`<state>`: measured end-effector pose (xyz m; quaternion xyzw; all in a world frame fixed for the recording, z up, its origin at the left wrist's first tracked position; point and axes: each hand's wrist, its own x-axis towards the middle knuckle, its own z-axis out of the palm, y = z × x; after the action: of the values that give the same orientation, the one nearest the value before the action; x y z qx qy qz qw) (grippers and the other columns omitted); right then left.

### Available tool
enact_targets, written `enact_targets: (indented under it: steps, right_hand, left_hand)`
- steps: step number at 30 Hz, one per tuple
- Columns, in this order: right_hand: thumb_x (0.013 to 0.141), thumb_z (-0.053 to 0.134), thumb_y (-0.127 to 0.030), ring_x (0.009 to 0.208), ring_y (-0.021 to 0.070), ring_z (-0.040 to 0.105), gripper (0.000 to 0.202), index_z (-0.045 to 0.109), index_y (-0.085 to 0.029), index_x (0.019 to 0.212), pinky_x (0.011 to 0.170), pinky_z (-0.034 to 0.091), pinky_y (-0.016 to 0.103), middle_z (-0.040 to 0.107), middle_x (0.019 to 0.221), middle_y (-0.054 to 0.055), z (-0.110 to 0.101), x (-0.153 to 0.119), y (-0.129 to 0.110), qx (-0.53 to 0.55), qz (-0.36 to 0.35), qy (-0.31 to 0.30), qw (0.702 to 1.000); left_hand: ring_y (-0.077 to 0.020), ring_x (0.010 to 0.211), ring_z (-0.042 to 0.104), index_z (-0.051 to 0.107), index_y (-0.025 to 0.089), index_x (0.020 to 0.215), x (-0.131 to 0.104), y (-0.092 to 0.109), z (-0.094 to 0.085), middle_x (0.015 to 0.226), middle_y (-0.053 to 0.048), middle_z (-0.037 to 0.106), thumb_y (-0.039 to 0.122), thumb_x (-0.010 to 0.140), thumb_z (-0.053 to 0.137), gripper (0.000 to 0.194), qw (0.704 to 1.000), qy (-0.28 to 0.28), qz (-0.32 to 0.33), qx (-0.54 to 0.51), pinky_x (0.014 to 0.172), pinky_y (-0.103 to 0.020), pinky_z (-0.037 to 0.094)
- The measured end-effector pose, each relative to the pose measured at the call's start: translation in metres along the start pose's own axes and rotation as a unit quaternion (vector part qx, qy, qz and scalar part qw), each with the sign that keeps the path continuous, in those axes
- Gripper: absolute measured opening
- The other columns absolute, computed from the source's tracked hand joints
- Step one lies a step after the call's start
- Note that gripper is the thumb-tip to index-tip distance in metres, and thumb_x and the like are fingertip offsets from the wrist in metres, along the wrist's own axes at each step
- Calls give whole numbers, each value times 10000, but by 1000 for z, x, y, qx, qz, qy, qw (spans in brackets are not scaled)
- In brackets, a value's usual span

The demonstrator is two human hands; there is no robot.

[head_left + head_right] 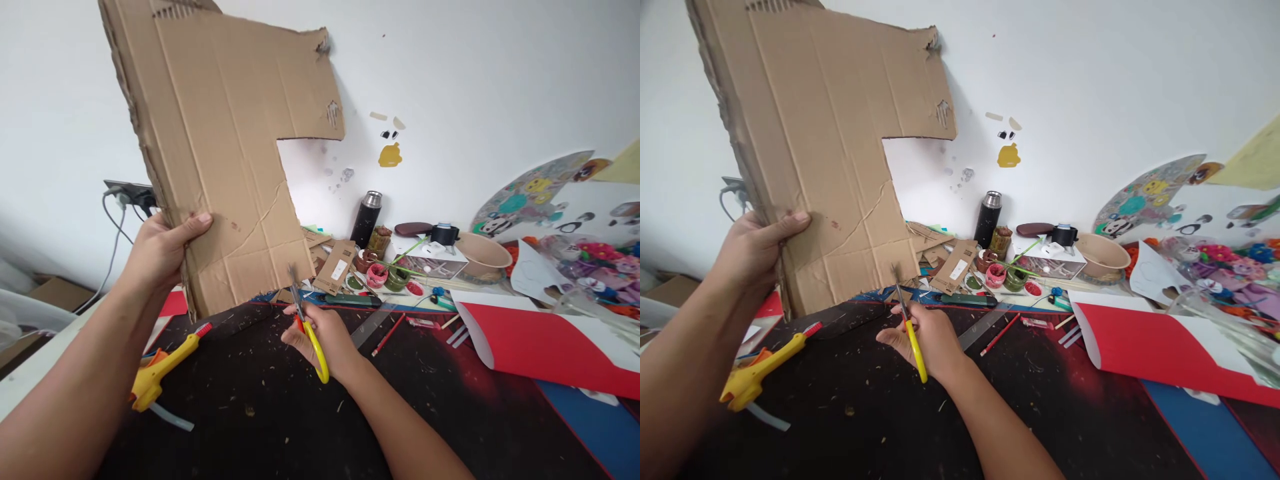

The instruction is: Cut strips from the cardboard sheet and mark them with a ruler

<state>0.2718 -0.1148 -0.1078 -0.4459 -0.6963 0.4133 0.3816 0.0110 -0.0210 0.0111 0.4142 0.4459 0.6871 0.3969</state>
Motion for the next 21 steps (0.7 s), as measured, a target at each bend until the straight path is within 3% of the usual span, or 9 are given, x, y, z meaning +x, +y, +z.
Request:
enact_targets:
  steps: [8,13,21]
  right_hand:
    - [988,689,-659,487,162,675,448,756,-222,1056,547,492,247,717,665,-4,4,1,-2,-31,56,21,998]
    - [1053,643,-548,479,161,662,337,737,-225,1025,566,466,244,659,589,-29,1,-2,-10,-63,52,31,996]
    - [1042,673,-530,579,184,685,334,703,-216,930,598,416,249,692,638,4,0,2,-7,-133,25,56,989]
  left_hand:
    - [-164,541,695,745,157,769,-11,-1,4,680,-9,757,309,394,1033,497,1000,-1,-17,10,475,-238,594]
    - [-154,529,686,733,165,746,-12,-5,7,676,-8,760,302,387,1025,482,1000,4,-21,4,471,-232,588]
    - [-167,535,699,744,165,776,-9,-9,6,690,-6,762,285,406,1008,470,1000,2,-18,2,490,-256,611]
